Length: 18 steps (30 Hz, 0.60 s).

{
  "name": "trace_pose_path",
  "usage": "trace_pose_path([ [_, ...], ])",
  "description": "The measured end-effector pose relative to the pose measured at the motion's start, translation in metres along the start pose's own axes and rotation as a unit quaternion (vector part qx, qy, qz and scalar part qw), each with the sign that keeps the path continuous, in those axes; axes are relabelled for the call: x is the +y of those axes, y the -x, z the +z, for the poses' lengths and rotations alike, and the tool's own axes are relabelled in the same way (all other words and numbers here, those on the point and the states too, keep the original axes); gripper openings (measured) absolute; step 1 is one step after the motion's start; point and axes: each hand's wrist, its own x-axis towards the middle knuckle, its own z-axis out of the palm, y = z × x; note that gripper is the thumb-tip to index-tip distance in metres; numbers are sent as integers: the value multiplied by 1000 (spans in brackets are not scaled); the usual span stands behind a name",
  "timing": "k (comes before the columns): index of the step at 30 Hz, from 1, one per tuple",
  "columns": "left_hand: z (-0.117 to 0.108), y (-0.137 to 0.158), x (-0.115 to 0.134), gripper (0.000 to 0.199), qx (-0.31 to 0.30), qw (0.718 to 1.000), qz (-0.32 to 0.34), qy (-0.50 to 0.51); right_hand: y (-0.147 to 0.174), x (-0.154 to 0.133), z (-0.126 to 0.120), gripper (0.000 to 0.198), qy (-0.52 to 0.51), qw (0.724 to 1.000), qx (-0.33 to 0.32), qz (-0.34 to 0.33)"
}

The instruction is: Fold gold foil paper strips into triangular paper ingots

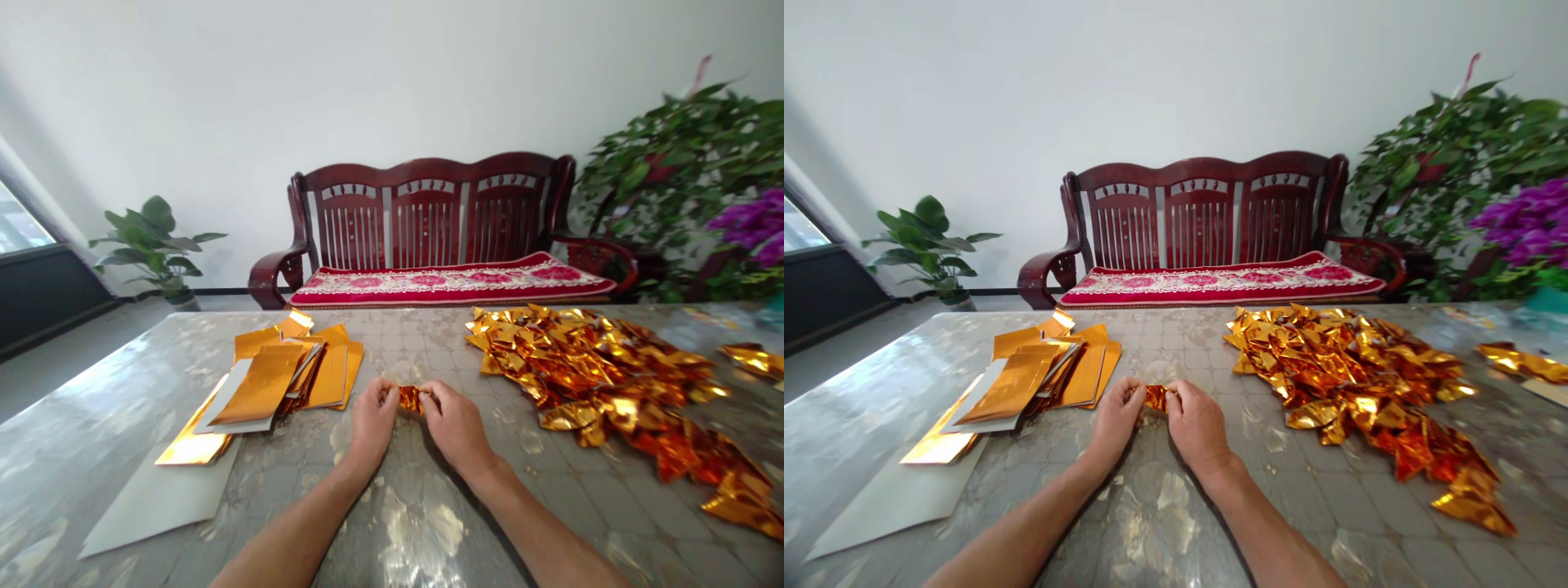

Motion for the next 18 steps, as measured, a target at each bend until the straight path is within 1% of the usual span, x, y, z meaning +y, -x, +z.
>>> trace_pose_path([
  [3, 0, 0, 1, 19, -8, 1000, 9, -15, -1, 2, 1, 23, -16, 1000, 10, -4],
  [5, 0, 1, 1, 21, -7, 1000, -1, -4, -2, 2, 1, 24, -28, 999, 17, -5],
  [12, 0, 4, 9, 24, -8, 995, -42, 93, -6, 0, 2, 25, -61, 996, 59, -9],
  [18, 0, 5, 15, 26, -10, 987, -72, 142, -6, -2, 2, 28, -124, 991, 48, -3],
])
